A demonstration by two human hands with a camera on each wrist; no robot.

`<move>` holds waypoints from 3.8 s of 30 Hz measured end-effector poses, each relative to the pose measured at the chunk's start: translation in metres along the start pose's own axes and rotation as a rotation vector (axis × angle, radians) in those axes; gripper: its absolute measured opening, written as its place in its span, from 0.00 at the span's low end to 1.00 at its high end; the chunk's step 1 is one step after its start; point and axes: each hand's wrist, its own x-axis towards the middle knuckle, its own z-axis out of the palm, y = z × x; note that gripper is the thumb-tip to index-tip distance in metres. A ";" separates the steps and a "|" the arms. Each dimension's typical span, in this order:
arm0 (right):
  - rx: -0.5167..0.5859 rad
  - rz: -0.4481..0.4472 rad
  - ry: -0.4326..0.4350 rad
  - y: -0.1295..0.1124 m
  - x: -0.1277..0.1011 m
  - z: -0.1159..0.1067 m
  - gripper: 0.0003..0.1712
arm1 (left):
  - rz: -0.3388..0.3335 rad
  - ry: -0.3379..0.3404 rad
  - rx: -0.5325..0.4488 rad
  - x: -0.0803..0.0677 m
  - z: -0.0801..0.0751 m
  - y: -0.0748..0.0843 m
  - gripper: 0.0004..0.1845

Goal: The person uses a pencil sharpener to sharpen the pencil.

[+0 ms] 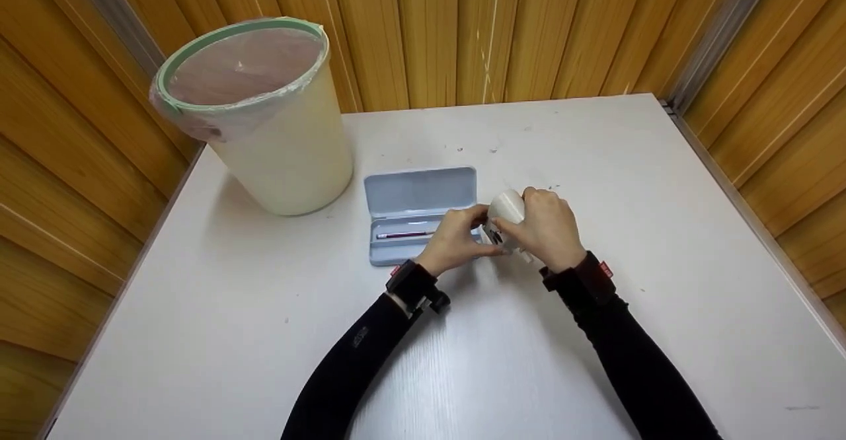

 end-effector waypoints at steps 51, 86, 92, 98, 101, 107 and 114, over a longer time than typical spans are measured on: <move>0.090 -0.315 -0.128 0.018 0.005 -0.014 0.32 | 0.031 -0.150 -0.192 0.000 -0.032 -0.006 0.37; 0.587 -0.009 -0.316 0.069 0.030 -0.001 0.32 | -0.074 0.138 -0.219 0.000 -0.042 -0.016 0.29; 0.559 0.033 -0.276 0.082 0.029 -0.013 0.30 | -0.096 0.185 -0.222 -0.005 -0.053 -0.026 0.28; 0.540 0.025 -0.280 0.080 0.030 -0.016 0.31 | -0.082 0.150 -0.211 -0.004 -0.055 -0.025 0.29; 0.522 0.025 -0.262 0.079 0.030 -0.018 0.32 | -0.083 0.159 -0.215 -0.004 -0.056 -0.023 0.28; 0.504 0.016 -0.221 0.072 0.039 -0.031 0.32 | -0.079 0.165 -0.237 -0.005 -0.059 -0.023 0.28; 0.456 0.006 -0.131 0.031 0.075 -0.067 0.28 | -0.078 0.153 -0.247 -0.006 -0.057 -0.025 0.28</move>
